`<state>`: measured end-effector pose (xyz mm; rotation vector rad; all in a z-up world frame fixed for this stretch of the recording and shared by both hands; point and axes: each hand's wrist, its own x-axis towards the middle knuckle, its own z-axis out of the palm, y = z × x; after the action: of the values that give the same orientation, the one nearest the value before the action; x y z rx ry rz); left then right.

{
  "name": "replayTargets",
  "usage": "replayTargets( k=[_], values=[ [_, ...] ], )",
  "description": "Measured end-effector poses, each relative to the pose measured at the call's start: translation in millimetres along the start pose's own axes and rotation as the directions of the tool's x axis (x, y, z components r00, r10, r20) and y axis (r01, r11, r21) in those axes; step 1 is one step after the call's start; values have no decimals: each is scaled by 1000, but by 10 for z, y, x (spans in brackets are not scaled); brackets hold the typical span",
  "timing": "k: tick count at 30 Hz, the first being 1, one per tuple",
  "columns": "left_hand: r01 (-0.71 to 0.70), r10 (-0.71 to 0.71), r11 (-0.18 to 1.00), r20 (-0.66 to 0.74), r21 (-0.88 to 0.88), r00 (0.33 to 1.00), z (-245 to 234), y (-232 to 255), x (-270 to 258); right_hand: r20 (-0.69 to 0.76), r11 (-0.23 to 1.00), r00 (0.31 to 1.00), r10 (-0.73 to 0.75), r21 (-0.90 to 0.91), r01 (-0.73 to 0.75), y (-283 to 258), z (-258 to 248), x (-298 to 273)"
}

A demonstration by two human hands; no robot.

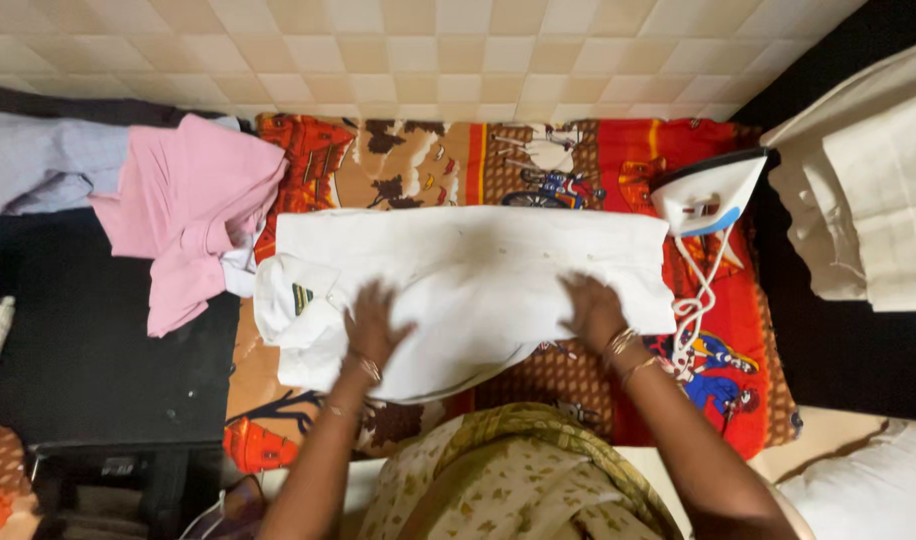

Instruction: The person irons a white shirt laid out on a patterned bedsheet. They repeatedly smooth the fabric with their hands and move the iron across the shirt's body and sleeves, occasionally repositioning the garment to reach different areas.

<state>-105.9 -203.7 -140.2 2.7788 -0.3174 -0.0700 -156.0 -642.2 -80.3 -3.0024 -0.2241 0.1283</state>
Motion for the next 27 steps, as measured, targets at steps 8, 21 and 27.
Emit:
replayTargets(
  k=[8,21,27],
  values=[
    [153,-170,985,382,76,908,-630,-93,-657,225,988,964,144,-93,-126,143,79,-426],
    [102,-100,995,-193,-1,976,-323,-1240,-914,-289,980,948,133,183,-81,612,187,-228],
    [86,-77,996,-493,-5,867,-629,-1316,-997,-511,977,852,111,213,0,638,-309,-449]
  ],
)
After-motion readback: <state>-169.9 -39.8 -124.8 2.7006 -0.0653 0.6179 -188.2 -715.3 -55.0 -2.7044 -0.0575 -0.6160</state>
